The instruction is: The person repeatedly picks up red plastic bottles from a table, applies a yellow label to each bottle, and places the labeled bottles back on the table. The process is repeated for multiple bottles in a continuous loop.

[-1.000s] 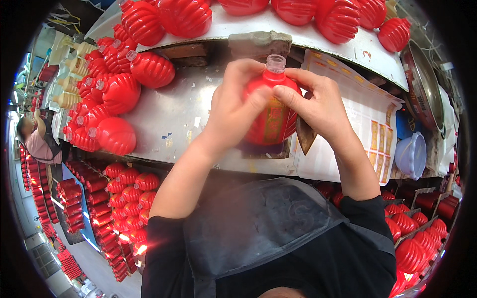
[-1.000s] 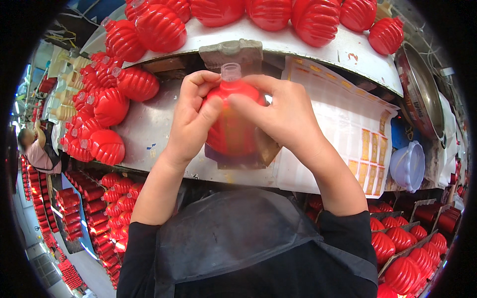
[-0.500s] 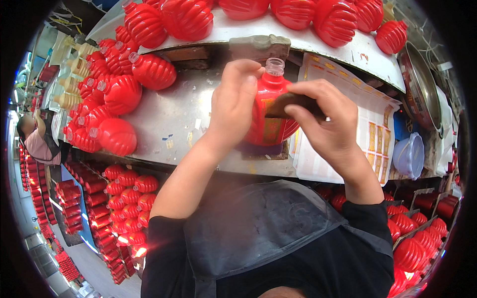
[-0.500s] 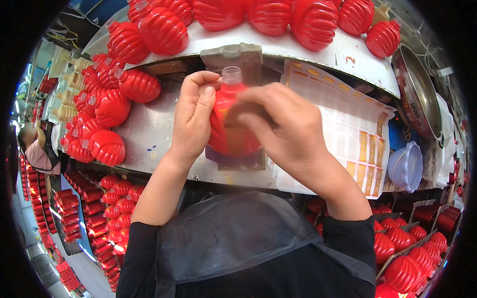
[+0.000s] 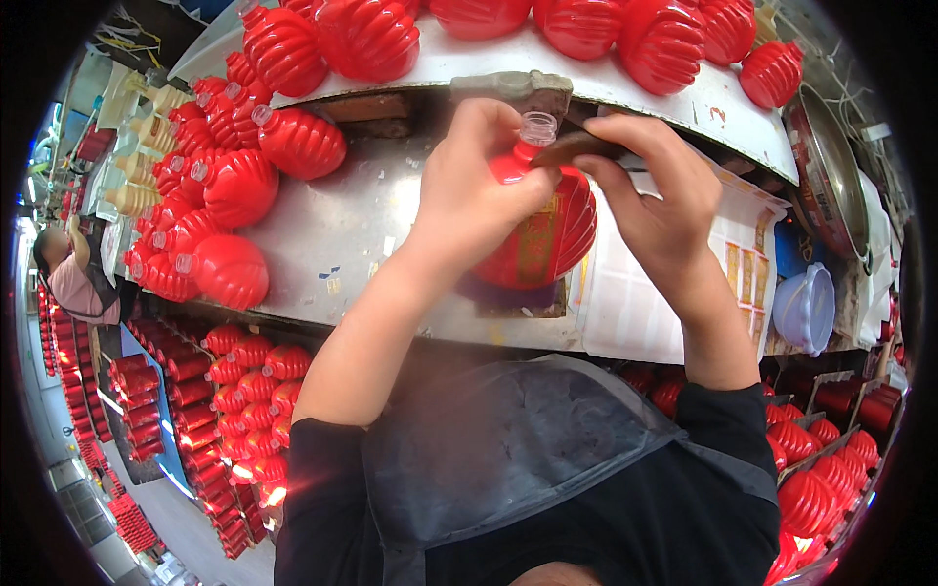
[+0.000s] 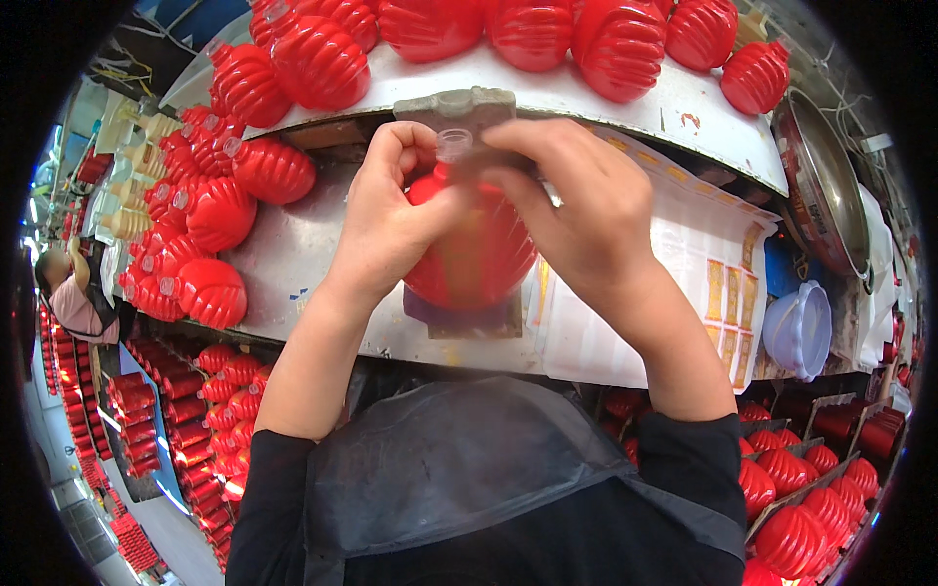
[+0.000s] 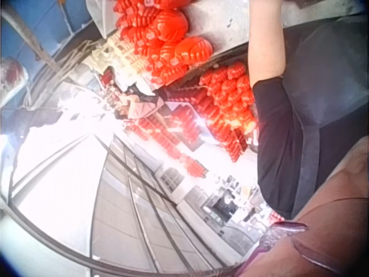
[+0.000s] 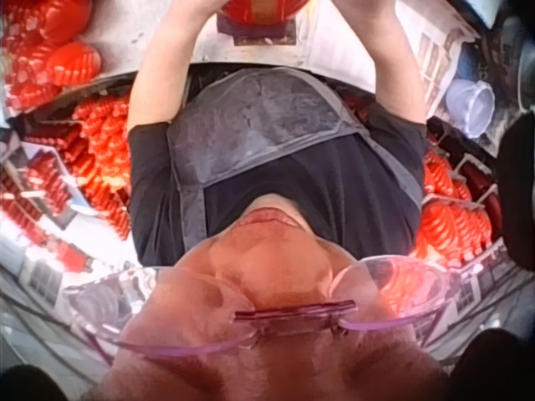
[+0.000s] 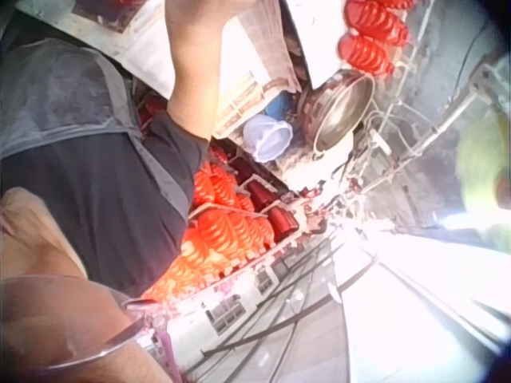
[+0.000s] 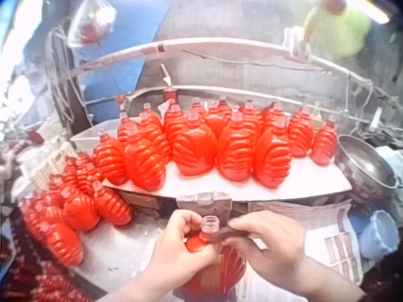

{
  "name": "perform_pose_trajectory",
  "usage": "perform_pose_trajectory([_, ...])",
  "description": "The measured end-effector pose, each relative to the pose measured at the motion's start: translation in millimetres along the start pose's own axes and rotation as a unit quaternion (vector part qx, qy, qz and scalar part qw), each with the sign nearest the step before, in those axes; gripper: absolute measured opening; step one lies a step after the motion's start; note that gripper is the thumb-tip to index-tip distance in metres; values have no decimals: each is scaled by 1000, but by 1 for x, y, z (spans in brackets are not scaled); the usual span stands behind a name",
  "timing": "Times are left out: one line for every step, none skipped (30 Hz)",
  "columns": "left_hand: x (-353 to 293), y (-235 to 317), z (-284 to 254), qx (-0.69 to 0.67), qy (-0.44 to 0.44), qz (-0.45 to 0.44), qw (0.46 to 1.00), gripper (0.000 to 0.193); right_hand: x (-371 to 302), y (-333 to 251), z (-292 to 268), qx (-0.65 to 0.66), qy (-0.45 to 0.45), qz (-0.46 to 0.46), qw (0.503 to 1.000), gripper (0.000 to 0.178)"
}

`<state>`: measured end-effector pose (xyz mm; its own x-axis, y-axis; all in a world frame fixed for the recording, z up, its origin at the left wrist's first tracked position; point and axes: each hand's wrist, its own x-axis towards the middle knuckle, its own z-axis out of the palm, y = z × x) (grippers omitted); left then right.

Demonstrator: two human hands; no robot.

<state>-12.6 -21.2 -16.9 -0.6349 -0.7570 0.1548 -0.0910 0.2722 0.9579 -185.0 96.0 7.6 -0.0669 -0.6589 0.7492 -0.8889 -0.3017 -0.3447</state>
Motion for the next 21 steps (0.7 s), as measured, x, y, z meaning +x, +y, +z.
perform_pose_trajectory([3,0,0,2,4,-10,1000,56,-5,2,0,9,24,-9,1000,31])
perform_pose_trajectory([4,-1,0,-16,6,-7,1000,51,-10,2,0,18,48,-17,999,30])
perform_pose_trajectory([4,-2,0,-33,7,-5,999,47,-16,0,1,26,65,3,998,33])
perform_pose_trajectory([4,-4,0,-43,9,-9,999,43,-24,-6,3,42,39,6,998,27])
perform_pose_trajectory([4,-5,-1,-40,14,-2,999,39,-30,-11,6,32,10,-51,998,23])
perform_pose_trajectory([4,-7,-1,-29,20,-2,999,35,-35,-16,8,21,1,-106,994,19])
perform_pose_trajectory([5,-9,-2,-17,29,10,999,31,-38,-20,6,32,-39,-147,988,16])
perform_pose_trajectory([6,-11,-3,-29,24,-4,999,28,-40,-22,5,46,-52,-201,977,13])
perform_pose_trajectory([7,-13,-4,-40,22,-8,999,25,-39,-22,4,69,-74,-198,975,15])
perform_pose_trajectory([8,-15,-4,-55,22,-17,998,23,-38,-22,2,65,-56,-139,987,15])
perform_pose_trajectory([8,-16,-4,-53,22,-7,998,23,-35,-20,1,63,-33,-101,992,16])
perform_pose_trajectory([8,-18,-4,-55,24,-4,998,22,-32,-19,1,60,-14,-53,997,17])
perform_pose_trajectory([8,-19,-4,-57,28,1,998,22,-28,-16,1,4,-11,-26,1000,14])
perform_pose_trajectory([8,-19,-4,-60,29,4,998,22,-26,-18,3,15,-19,-94,995,15])
perform_pose_trajectory([8,-20,-5,-62,30,7,998,22,-24,-19,6,24,-37,-121,992,16])
perform_pose_trajectory([8,-21,-5,-65,30,10,997,22,-23,-23,10,32,-56,-146,987,17])
perform_pose_trajectory([9,-21,-6,-64,33,5,997,22,-23,-26,13,61,-57,-194,977,20])
perform_pose_trajectory([9,-22,-7,-63,34,-2,997,22,-23,-30,14,75,-82,-215,970,23])
perform_pose_trajectory([9,-22,-7,-62,34,-9,997,23,-21,-32,15,100,-96,-171,975,24])
perform_pose_trajectory([9,-22,-7,-71,34,-11,997,23,-19,-33,15,134,-77,-172,973,24])
perform_pose_trajectory([9,-22,-7,-80,35,-14,996,23,-16,-32,13,97,-89,-112,985,25])
